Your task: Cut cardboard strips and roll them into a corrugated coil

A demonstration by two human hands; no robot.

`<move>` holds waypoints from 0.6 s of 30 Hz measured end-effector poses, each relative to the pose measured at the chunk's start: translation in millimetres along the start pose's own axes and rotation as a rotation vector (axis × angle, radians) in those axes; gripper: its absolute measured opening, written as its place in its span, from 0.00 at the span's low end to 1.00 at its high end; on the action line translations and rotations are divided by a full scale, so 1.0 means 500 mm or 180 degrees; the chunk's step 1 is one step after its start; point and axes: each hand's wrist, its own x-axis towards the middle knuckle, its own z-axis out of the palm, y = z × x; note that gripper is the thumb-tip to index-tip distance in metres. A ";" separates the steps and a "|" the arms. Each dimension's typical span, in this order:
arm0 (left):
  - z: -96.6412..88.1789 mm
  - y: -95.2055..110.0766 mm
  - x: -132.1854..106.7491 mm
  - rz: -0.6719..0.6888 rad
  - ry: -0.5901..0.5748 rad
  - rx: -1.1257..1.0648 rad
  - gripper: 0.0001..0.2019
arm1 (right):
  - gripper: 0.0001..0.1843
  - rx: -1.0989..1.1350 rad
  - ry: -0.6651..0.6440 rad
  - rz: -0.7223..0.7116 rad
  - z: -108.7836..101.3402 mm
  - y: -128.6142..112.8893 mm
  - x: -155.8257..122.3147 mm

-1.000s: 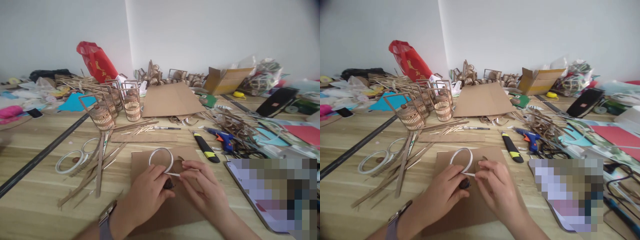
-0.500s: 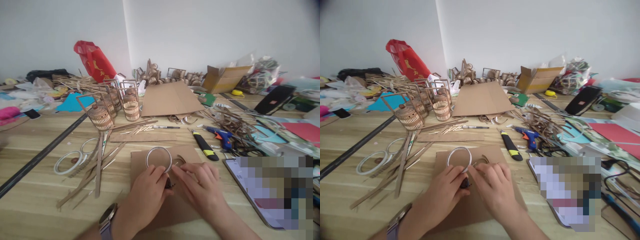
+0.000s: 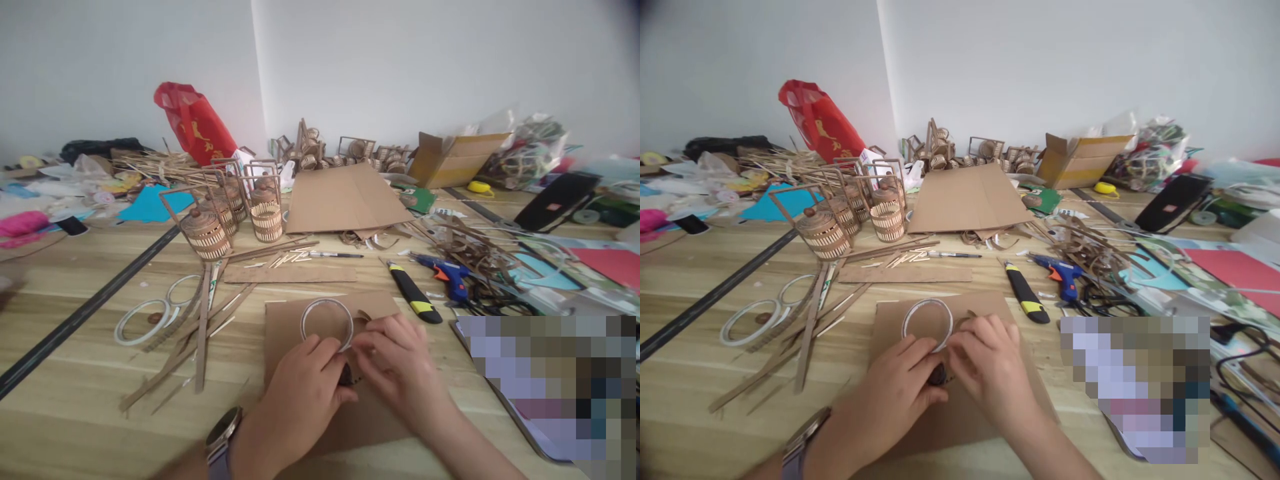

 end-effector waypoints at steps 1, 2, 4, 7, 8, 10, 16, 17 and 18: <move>0.000 0.002 0.000 0.0051 0.0047 -0.0043 0.14 | 0.07 0.0290 -0.0051 0.0214 0.000 0.003 0.002; -0.001 0.003 0.000 0.0098 0.0088 -0.0080 0.14 | 0.08 0.0566 -0.0113 0.0427 -0.001 0.008 0.003; -0.002 0.001 -0.001 0.0113 0.0119 -0.0155 0.14 | 0.07 0.1125 -0.0163 0.0933 -0.005 0.024 0.006; -0.005 -0.014 -0.002 -0.0090 0.0203 -0.0431 0.11 | 0.04 0.1842 0.0272 0.1831 -0.013 0.056 0.010; -0.005 -0.022 -0.002 -0.0158 0.0273 -0.0579 0.11 | 0.05 0.1937 0.0448 0.2010 -0.014 0.065 0.010; -0.002 -0.039 0.000 -0.0219 0.0457 -0.0841 0.12 | 0.08 0.2117 0.0616 0.2155 -0.014 0.073 0.010; 0.004 -0.060 0.001 -0.0484 0.0806 -0.1209 0.15 | 0.12 0.3540 0.0377 0.2252 0.003 0.030 -0.005; 0.002 -0.057 0.000 -0.0434 0.0810 -0.1375 0.16 | 0.12 0.3715 0.0394 0.2315 0.004 0.021 -0.008; 0.000 -0.052 0.000 -0.0352 0.0799 -0.1569 0.16 | 0.12 0.3890 0.0412 0.2397 0.006 0.014 -0.010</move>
